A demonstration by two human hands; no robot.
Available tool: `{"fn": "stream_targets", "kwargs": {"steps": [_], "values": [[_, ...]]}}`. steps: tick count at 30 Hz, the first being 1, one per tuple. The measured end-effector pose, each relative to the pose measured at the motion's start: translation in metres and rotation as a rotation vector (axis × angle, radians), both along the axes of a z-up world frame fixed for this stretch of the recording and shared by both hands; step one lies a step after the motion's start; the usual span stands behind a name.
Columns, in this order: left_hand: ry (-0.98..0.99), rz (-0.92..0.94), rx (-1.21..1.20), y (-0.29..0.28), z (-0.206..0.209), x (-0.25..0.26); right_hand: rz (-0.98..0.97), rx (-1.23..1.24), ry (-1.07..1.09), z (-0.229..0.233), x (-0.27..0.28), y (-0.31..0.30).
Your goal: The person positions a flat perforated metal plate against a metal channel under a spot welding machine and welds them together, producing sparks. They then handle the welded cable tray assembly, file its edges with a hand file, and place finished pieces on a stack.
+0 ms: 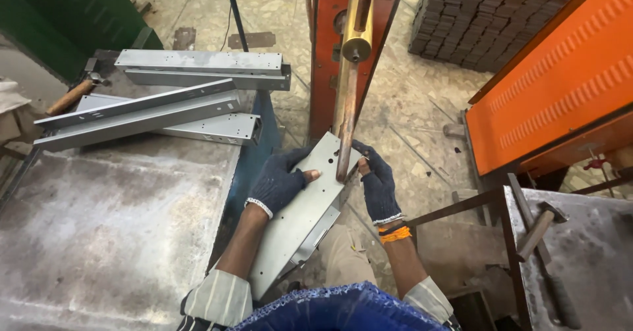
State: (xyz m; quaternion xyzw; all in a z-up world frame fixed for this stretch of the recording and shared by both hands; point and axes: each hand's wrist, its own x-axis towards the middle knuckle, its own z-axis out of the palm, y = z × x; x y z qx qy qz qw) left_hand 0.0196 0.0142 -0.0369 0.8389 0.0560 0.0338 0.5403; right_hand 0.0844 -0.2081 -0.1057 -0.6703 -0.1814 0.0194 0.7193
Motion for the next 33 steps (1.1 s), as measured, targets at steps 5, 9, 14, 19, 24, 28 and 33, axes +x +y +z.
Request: {"fn": "stream_targets", "kwargs": {"steps": [5, 9, 14, 19, 24, 28, 33], "values": [[0.019, -0.011, 0.009, -0.001, 0.008, -0.003, -0.018, -0.053, 0.032, 0.0, -0.002, -0.003], [0.089, 0.008, 0.029, -0.002, 0.022, -0.003, -0.008, -0.06, -0.023, 0.017, -0.005, -0.002], [0.045, -0.023, 0.018, 0.004, 0.002, 0.001, -0.022, -0.072, 0.021, -0.001, 0.002, -0.006], [0.082, -0.02, 0.079, 0.002, 0.013, -0.003, -0.037, -0.112, 0.068, -0.003, 0.001, -0.007], [0.044, -0.018, 0.015, 0.008, 0.006, -0.003, -0.098, -0.074, 0.092, -0.006, -0.004, -0.004], [0.025, -0.01, 0.013, 0.007, 0.012, -0.001, -0.039, 0.04, -0.099, 0.009, -0.004, 0.002], [0.065, -0.034, 0.109, 0.003, 0.022, 0.002, -0.111, -0.099, 0.068, -0.016, 0.003, -0.009]]}}
